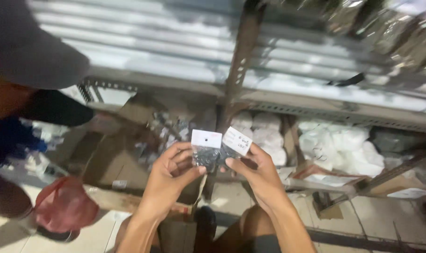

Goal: Organizing and hanging small bags of hardware onto a display rack

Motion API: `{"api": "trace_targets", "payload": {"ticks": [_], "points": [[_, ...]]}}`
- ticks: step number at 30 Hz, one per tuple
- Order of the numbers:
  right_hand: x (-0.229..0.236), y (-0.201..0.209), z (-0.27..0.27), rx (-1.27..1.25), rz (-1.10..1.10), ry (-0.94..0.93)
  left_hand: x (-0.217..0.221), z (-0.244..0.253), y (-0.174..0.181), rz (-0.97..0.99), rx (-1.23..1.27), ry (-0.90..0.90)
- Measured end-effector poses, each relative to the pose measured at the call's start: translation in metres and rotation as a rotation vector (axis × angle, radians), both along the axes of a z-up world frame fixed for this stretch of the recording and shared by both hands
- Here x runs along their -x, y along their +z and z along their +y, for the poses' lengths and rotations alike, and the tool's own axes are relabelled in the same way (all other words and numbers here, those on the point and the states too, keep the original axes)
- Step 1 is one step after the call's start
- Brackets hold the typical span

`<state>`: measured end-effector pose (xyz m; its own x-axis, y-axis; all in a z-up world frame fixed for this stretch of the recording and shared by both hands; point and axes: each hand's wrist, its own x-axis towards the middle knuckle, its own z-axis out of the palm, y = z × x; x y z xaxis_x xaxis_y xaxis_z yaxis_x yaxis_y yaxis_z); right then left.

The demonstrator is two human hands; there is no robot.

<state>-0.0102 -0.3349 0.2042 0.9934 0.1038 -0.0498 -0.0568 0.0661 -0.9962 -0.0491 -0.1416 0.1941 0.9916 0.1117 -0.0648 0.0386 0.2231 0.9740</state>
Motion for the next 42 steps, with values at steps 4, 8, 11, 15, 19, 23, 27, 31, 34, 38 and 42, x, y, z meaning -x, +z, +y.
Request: {"api": "trace_targets", "payload": {"ticks": [4, 8, 11, 15, 19, 23, 27, 31, 34, 38, 42], "points": [[0.010, 0.038, -0.029, 0.050, -0.166, -0.041, -0.004, -0.019, 0.013, -0.131, -0.079, 0.012], [0.024, 0.076, -0.049, 0.149, -0.197, -0.096, -0.009, -0.038, 0.034, -0.274, 0.026, 0.018], [0.028, 0.091, -0.063, 0.110, -0.201, -0.106, -0.010, -0.048, 0.055, -0.308, 0.051, 0.017], [0.035, 0.113, -0.077, 0.118, -0.111, -0.216, -0.019, -0.060, 0.069, -0.470, 0.036, -0.016], [0.041, 0.130, -0.094, 0.112, -0.185, -0.228, -0.006, -0.075, 0.114, -0.340, 0.056, 0.013], [0.041, 0.134, -0.110, 0.102, -0.248, -0.272, -0.003, -0.087, 0.131, -0.290, 0.056, 0.048], [0.044, 0.136, -0.120, -0.007, -0.353, -0.250, 0.000, -0.095, 0.144, -0.376, 0.036, 0.025], [0.051, 0.147, -0.121, -0.066, -0.267, -0.314, 0.012, -0.105, 0.171, -0.201, 0.077, 0.019], [0.054, 0.149, -0.124, -0.073, -0.341, -0.287, 0.007, -0.109, 0.164, -0.261, 0.123, 0.042], [0.062, 0.160, -0.116, -0.096, -0.213, -0.329, 0.013, -0.111, 0.171, -0.176, 0.107, 0.074], [0.059, 0.161, -0.117, -0.064, -0.163, -0.375, 0.007, -0.108, 0.163, -0.193, 0.035, 0.070]]}}
